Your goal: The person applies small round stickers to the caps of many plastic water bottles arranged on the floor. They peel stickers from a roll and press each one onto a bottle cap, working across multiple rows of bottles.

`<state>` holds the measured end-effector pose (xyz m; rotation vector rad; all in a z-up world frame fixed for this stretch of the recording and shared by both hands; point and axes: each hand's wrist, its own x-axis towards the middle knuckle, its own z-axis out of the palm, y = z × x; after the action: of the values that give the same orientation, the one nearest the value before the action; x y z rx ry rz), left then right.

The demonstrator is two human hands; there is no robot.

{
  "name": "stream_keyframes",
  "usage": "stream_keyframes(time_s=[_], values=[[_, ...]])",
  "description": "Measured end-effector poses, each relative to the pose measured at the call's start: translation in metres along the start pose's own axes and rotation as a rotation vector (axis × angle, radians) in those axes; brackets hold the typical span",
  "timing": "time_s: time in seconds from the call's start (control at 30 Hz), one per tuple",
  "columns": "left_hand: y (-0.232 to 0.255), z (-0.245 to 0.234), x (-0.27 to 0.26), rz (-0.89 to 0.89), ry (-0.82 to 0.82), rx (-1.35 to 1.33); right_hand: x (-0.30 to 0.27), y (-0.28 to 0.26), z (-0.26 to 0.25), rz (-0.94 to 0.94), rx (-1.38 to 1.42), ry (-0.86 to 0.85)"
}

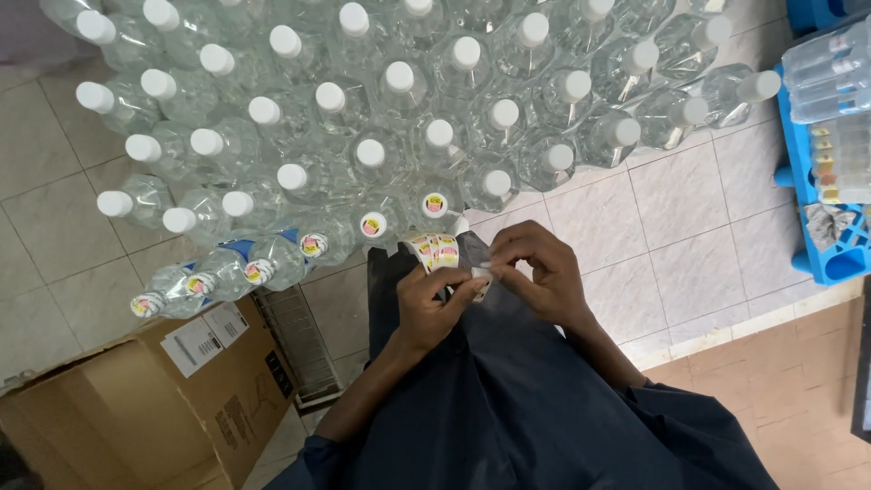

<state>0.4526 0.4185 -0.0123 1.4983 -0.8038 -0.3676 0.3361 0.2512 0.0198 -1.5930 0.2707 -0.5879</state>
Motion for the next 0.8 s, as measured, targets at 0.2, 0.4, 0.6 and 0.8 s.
stream_keyframes(time_s=[0.2, 0.4, 0.6, 0.8], values=[[-0.002, 0.017, -0.005, -0.037, 0.062, -0.034, 0.037, -0.002, -0.007, 0.067, -0.218, 0.273], [0.006, 0.007, -0.001, -0.050, 0.096, -0.045, 0.050, -0.002, 0.008, 0.164, -0.203, 0.315], [-0.003, -0.009, 0.006, -0.062, 0.023, -0.096, 0.055, -0.003, 0.016, 0.214, -0.199, 0.358], [0.000, -0.025, 0.016, -0.073, -0.067, -0.205, 0.061, -0.008, 0.026, 0.266, -0.331, 0.428]])
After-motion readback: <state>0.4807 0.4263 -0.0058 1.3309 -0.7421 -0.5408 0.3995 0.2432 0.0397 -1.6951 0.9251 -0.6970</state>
